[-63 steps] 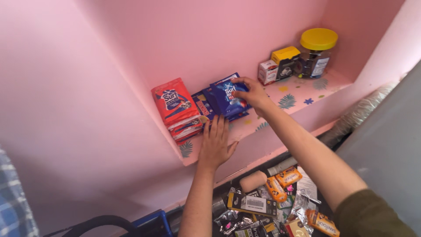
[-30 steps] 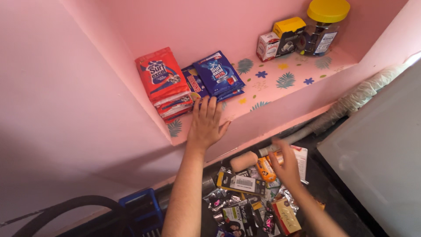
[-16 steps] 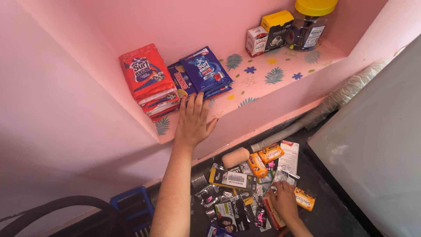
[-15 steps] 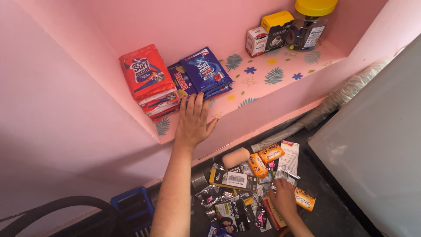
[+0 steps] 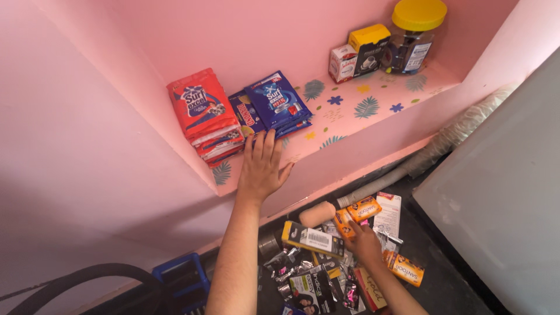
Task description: The person organizes various household supplies on a pink shelf. They pick up detergent packets, soap bars, and small boxes from the floor and place them neatly on the shelf.
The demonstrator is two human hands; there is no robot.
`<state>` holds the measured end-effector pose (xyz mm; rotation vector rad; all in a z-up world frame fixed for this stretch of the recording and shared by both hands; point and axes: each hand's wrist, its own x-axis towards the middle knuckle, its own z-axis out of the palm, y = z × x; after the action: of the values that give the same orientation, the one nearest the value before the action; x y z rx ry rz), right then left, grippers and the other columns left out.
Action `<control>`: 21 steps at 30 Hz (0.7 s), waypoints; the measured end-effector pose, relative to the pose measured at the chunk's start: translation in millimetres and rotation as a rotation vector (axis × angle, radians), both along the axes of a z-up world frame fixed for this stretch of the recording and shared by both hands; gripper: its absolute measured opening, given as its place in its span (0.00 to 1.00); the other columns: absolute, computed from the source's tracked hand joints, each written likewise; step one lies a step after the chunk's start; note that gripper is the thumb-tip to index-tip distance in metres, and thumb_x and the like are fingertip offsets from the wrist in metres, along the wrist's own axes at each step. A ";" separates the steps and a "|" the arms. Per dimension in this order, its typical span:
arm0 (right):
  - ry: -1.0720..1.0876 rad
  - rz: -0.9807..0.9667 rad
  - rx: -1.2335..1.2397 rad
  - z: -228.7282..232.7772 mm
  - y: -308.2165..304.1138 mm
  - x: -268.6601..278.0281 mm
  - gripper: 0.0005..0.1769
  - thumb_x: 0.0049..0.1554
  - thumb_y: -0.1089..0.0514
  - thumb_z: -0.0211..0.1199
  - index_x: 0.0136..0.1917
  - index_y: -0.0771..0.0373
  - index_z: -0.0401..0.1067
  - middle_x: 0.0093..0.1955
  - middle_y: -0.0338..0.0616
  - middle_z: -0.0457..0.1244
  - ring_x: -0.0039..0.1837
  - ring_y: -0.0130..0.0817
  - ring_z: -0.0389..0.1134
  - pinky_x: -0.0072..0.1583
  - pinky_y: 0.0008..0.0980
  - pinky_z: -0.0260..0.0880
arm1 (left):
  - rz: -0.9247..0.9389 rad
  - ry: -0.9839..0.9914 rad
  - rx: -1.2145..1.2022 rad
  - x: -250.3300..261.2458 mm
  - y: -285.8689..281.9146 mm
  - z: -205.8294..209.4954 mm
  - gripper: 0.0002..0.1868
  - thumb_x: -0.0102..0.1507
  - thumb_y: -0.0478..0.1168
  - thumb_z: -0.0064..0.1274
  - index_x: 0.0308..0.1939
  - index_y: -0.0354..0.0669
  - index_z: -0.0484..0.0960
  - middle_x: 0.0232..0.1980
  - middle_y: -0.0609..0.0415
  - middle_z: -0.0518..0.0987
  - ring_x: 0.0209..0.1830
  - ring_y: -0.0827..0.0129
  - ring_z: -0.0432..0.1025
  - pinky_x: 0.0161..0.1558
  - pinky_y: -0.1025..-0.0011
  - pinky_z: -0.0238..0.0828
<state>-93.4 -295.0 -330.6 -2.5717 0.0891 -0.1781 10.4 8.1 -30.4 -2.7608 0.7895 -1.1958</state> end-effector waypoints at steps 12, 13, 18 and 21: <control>0.412 -0.276 1.702 29.7 -37.6 -48.3 0.30 0.62 0.50 0.52 0.74 0.63 0.60 0.57 0.54 0.67 0.54 0.50 0.72 0.49 0.42 0.71 | 0.013 0.007 0.012 -1.1 0.3 1.3 0.37 0.63 0.59 0.54 0.64 0.34 0.67 0.71 0.40 0.64 0.73 0.47 0.57 0.75 0.45 0.48; 0.375 -0.207 1.722 44.1 -34.4 -50.3 0.30 0.61 0.50 0.52 0.74 0.63 0.60 0.58 0.55 0.67 0.54 0.50 0.72 0.48 0.42 0.71 | 0.014 0.013 0.013 -1.1 0.2 1.2 0.37 0.63 0.59 0.54 0.64 0.34 0.67 0.71 0.39 0.64 0.72 0.47 0.57 0.75 0.45 0.48; 0.153 0.037 1.553 141.2 -9.7 -35.6 0.29 0.60 0.59 0.53 0.73 0.70 0.61 0.66 0.55 0.65 0.60 0.49 0.72 0.58 0.43 0.73 | -0.033 -0.031 -0.052 0.1 2.5 -4.2 0.35 0.62 0.58 0.57 0.62 0.39 0.64 0.71 0.41 0.62 0.72 0.48 0.57 0.73 0.42 0.49; 0.019 0.139 1.361 207.5 10.9 -12.0 0.28 0.60 0.61 0.56 0.72 0.72 0.65 0.65 0.54 0.66 0.62 0.42 0.72 0.63 0.37 0.72 | -0.065 -0.103 -0.130 2.6 3.4 -11.1 0.32 0.62 0.57 0.59 0.58 0.46 0.62 0.68 0.45 0.62 0.71 0.50 0.57 0.69 0.40 0.51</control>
<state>-105.4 -284.2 -123.2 -1.2148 0.0181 -0.0090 13.0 11.5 -41.5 -2.7662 0.8257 -1.4378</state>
